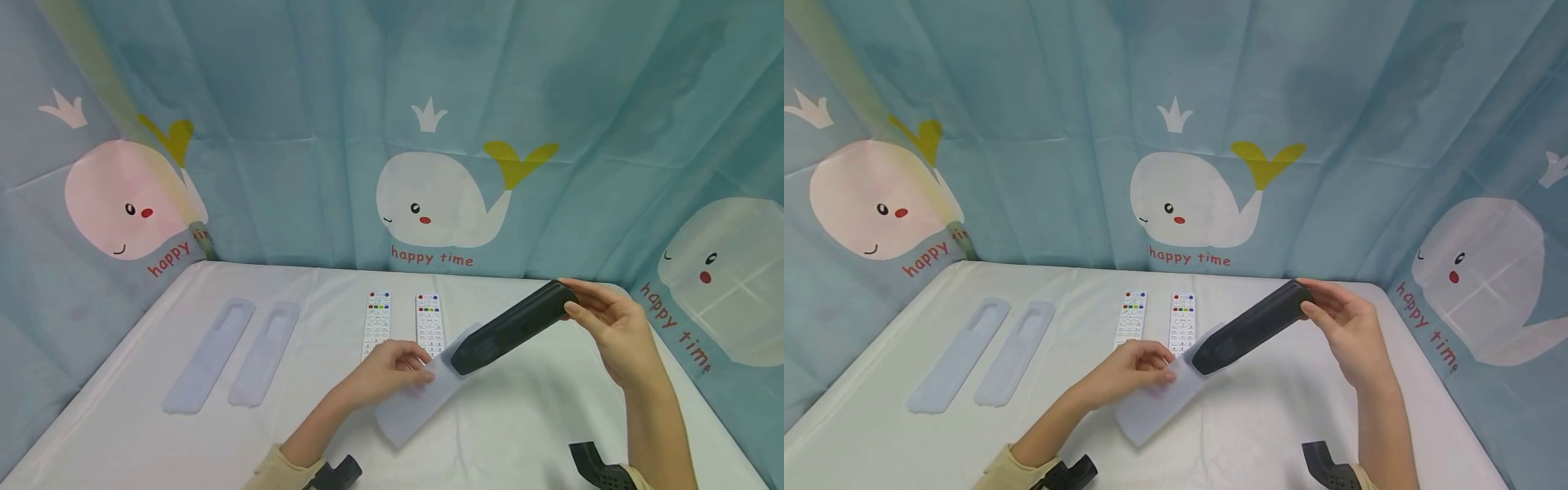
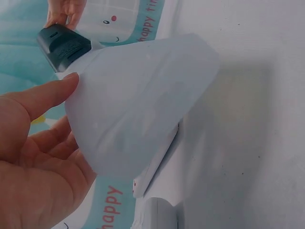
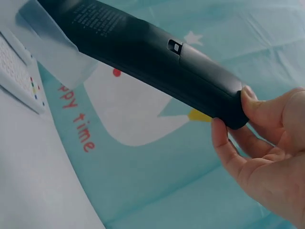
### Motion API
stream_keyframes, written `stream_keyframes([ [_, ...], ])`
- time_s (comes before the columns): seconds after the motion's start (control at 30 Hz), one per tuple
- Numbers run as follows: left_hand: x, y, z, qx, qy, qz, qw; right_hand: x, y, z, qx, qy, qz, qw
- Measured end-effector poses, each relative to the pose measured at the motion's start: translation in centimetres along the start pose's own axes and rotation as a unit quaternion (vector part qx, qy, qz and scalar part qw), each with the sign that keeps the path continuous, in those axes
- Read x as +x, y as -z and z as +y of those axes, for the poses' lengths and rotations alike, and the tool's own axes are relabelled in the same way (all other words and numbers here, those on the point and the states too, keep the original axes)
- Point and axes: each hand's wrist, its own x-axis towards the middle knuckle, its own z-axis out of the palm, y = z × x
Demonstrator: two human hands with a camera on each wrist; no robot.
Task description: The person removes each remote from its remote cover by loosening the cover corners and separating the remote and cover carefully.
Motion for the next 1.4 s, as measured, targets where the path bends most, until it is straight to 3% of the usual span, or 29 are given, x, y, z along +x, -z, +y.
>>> stream_keyframes([
  [0.27, 0.1, -0.6, -0.1, -0.005, -0.003, -0.005, 1.0000, -0.1, -0.6, -0.2, -0.028, -0.003, -0.012, 1.000],
  [0.57, 0.1, -1.2, -0.2, -0.024, -0.003, -0.015, 0.9996, -0.1, -0.9, -0.1, 0.003, -0.006, -0.016, 1.000],
  [0.97, 0.2, -0.8, 0.0, -0.040, -0.007, -0.003, 0.9992, 0.0, -0.9, 0.0, 0.029, 0.000, -0.042, 0.999],
  [1.4, 0.2, -0.3, 0.0, -0.021, -0.001, 0.008, 0.9998, 0.2, -1.1, -0.1, 0.052, 0.012, -0.061, 0.997],
])
